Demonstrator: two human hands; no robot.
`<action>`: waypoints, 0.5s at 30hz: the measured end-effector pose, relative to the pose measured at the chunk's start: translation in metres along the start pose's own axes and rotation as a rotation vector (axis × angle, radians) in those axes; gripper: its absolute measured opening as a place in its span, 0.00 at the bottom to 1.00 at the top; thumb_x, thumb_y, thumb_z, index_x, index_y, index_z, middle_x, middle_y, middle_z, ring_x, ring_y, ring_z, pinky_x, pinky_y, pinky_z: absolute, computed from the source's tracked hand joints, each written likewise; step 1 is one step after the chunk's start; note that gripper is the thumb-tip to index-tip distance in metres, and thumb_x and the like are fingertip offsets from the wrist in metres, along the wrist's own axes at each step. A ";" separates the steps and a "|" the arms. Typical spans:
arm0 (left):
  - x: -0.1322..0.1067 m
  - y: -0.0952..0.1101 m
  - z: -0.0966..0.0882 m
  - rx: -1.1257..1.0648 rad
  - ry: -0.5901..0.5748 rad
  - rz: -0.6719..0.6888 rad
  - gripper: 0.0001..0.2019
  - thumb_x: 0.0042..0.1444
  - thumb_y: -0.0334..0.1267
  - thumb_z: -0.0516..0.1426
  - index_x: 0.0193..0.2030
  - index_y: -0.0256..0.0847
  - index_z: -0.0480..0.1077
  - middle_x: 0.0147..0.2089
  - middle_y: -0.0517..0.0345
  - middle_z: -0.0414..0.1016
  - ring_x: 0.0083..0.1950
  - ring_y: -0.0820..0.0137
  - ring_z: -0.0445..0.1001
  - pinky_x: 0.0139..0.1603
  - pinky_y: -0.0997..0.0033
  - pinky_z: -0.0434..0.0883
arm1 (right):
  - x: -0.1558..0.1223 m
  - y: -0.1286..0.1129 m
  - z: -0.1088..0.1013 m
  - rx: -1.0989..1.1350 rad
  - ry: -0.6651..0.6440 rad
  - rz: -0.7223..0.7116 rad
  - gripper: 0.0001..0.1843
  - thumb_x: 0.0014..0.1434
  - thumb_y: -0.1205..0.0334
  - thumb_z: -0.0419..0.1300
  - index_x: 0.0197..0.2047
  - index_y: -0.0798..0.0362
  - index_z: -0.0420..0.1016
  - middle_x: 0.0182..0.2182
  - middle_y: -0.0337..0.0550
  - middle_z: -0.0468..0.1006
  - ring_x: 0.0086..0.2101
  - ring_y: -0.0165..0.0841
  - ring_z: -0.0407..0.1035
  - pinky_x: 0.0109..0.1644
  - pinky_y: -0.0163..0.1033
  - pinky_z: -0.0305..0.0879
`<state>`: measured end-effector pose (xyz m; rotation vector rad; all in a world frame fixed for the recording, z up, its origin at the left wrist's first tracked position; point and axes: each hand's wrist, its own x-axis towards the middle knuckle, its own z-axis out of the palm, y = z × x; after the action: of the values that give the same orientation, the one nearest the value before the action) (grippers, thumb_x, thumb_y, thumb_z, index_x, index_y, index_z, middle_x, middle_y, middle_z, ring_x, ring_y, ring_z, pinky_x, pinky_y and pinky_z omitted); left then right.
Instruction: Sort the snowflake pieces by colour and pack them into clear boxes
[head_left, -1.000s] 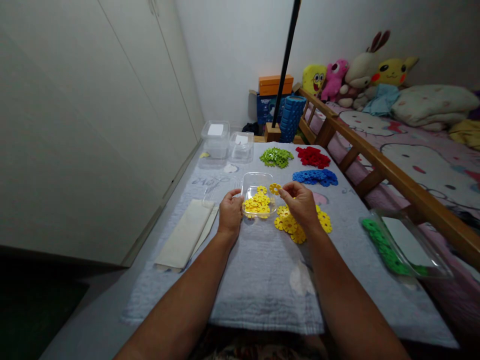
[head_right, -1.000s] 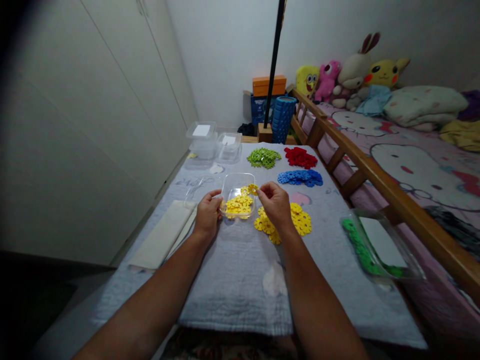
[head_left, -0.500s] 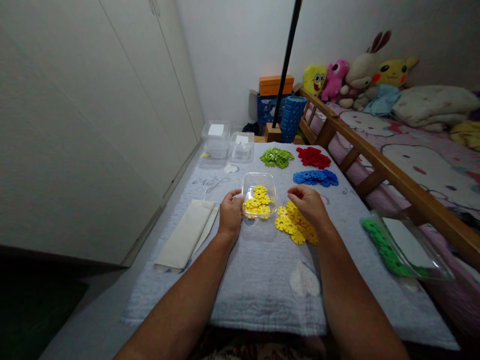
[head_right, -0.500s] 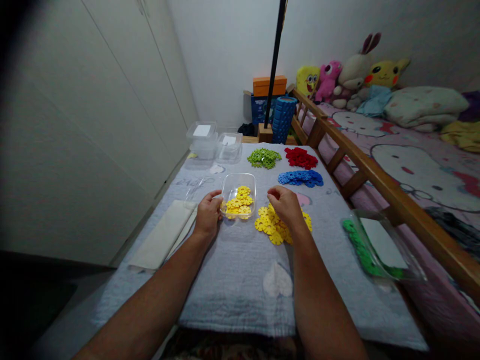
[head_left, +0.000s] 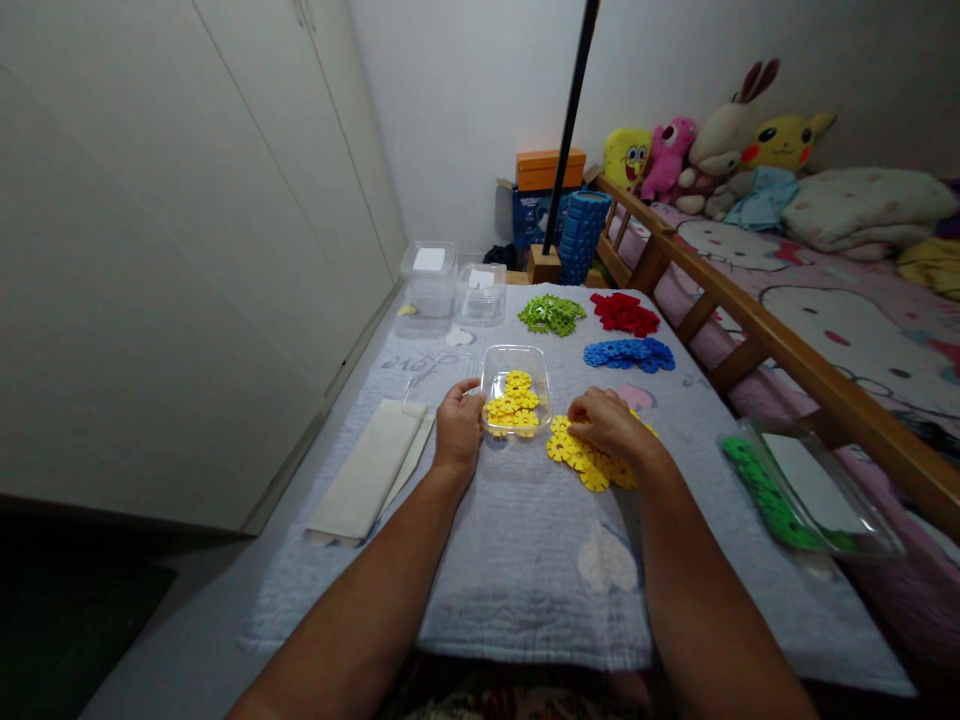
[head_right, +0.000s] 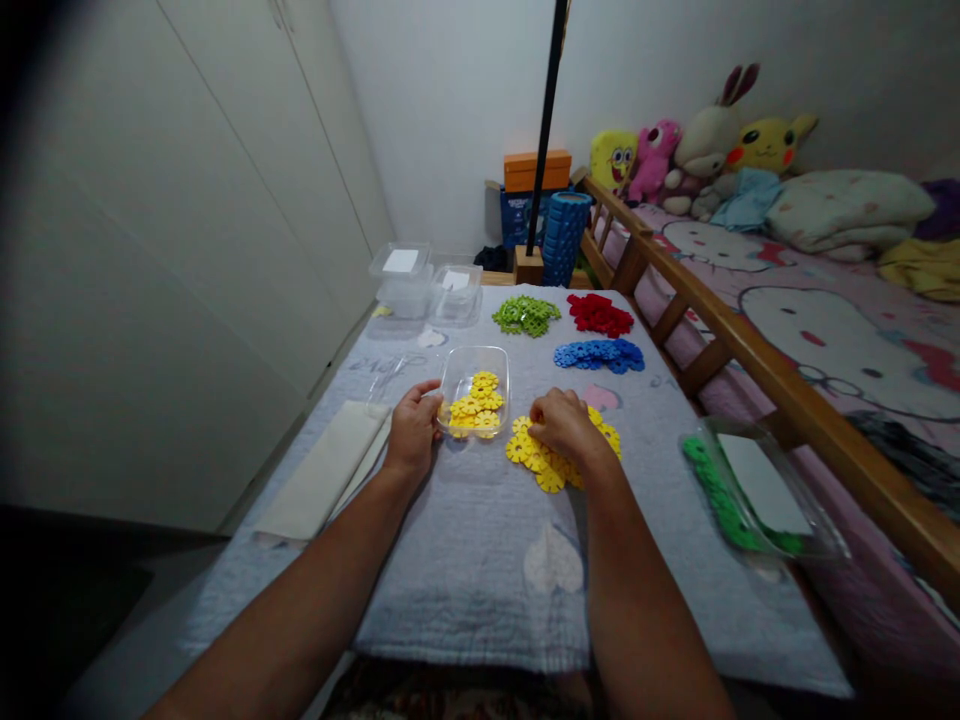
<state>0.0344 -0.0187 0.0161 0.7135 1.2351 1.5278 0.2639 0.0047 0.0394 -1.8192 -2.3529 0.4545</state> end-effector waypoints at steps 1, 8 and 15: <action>0.000 0.000 0.000 -0.001 -0.001 0.001 0.20 0.46 0.41 0.61 0.47 0.37 0.70 0.19 0.74 0.58 0.16 0.80 0.52 0.17 0.79 0.51 | 0.000 0.001 0.000 0.020 0.006 -0.003 0.04 0.51 0.67 0.65 0.32 0.51 0.80 0.36 0.46 0.78 0.40 0.38 0.66 0.42 0.39 0.56; 0.002 -0.002 -0.002 0.016 -0.009 0.010 0.20 0.47 0.40 0.61 0.48 0.36 0.70 0.19 0.73 0.58 0.16 0.80 0.52 0.18 0.79 0.53 | 0.002 0.007 -0.004 0.440 0.041 -0.033 0.03 0.50 0.64 0.62 0.27 0.52 0.71 0.26 0.37 0.73 0.29 0.31 0.65 0.32 0.36 0.56; 0.003 -0.004 -0.002 0.008 -0.008 0.008 0.20 0.47 0.41 0.61 0.48 0.36 0.70 0.19 0.74 0.57 0.16 0.80 0.53 0.18 0.79 0.52 | 0.005 -0.009 -0.005 0.765 0.477 0.005 0.09 0.52 0.55 0.62 0.29 0.51 0.70 0.25 0.37 0.71 0.27 0.32 0.66 0.32 0.37 0.62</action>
<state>0.0330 -0.0169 0.0117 0.7297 1.2341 1.5259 0.2556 0.0079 0.0472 -1.3649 -1.5482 0.7012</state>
